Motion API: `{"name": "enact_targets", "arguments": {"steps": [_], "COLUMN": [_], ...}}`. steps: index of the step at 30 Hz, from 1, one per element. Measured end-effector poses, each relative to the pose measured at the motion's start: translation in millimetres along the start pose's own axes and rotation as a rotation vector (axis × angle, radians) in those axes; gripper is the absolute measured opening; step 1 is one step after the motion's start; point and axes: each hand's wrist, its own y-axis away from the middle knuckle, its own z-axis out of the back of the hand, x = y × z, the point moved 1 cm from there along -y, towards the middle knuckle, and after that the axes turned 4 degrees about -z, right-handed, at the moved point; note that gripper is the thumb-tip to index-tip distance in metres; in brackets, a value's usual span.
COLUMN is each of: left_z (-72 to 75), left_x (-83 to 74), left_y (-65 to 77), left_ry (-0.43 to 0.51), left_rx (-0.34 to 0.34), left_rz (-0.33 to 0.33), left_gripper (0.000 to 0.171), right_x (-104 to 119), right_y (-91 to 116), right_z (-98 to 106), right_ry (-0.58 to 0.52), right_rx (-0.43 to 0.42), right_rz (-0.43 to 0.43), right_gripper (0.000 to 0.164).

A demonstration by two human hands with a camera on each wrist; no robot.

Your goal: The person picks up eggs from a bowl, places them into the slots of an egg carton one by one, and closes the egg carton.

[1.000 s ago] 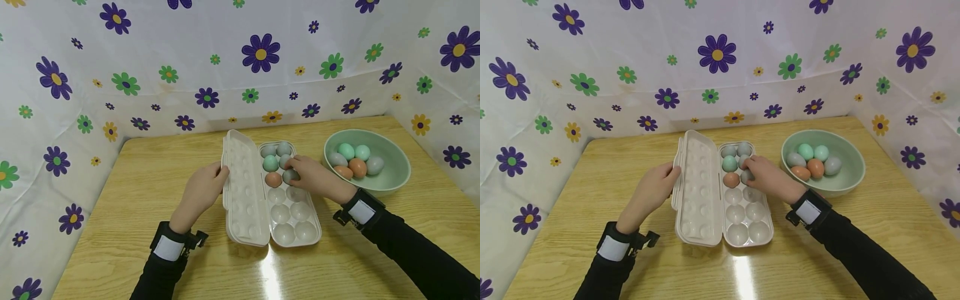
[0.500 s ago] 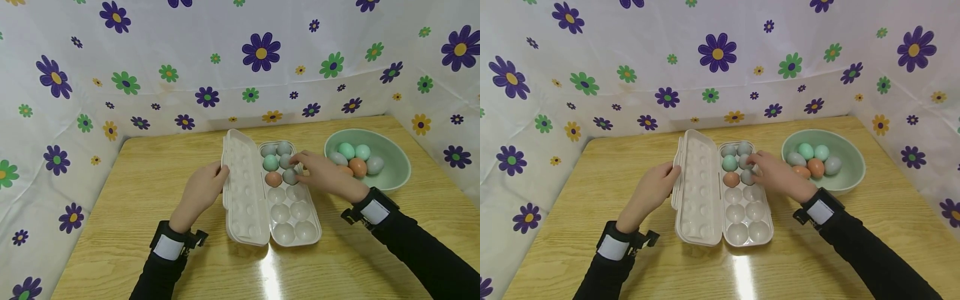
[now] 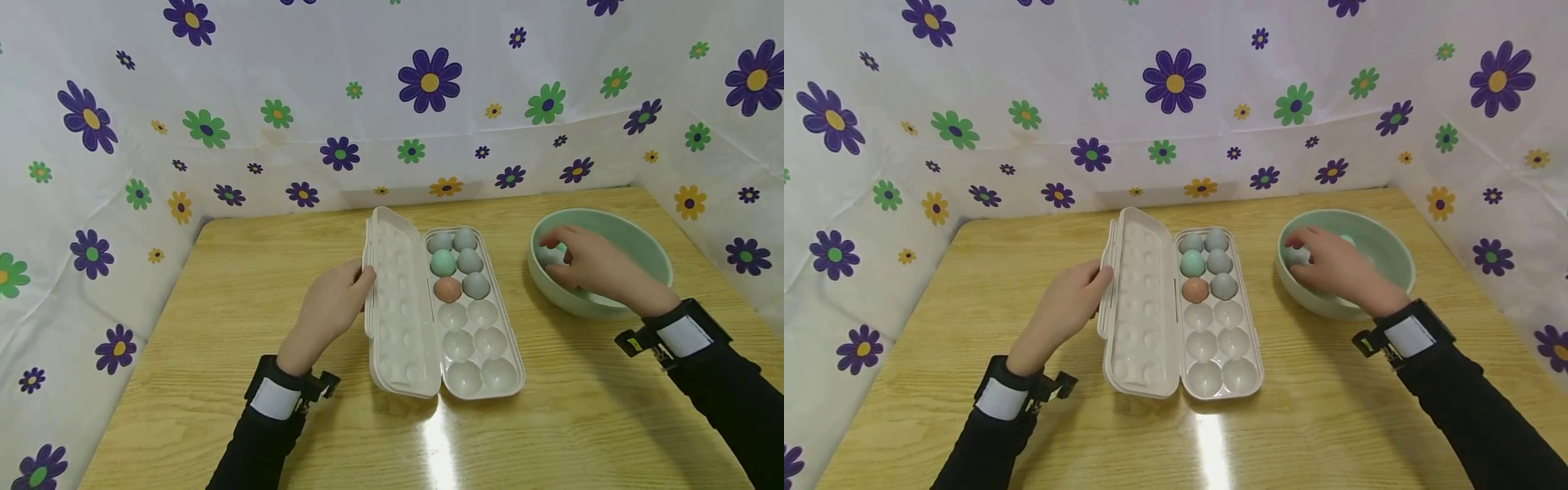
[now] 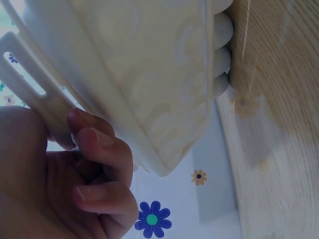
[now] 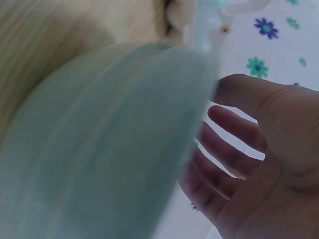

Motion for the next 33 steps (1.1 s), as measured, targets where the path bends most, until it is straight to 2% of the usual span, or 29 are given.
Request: {"name": "enact_targets", "arguments": {"steps": [6, 12, 21, 33], "left_z": [0.2, 0.2, 0.3, -0.5], "left_x": [0.4, 0.4, -0.4, -0.3], "left_y": [-0.1, -0.2, 0.1, 1.4], "left_ry": [-0.006, -0.003, -0.001, 0.000], "left_rx": [0.005, 0.001, 0.001, 0.002], "left_rz": [0.007, 0.004, 0.000, -0.006], "left_gripper": [0.036, 0.036, 0.036, 0.035], "right_x": [-20, -29, -33, -33], "right_y": [3, 2, 0, -1], "right_z": [-8, -18, -23, -25], "right_ry": [0.062, 0.109, 0.161, 0.092], "right_rx": [0.031, 0.081, 0.041, 0.026], "right_rz": [0.027, 0.026, 0.100, 0.044], "right_gripper": [0.035, 0.029, 0.036, 0.034]}}
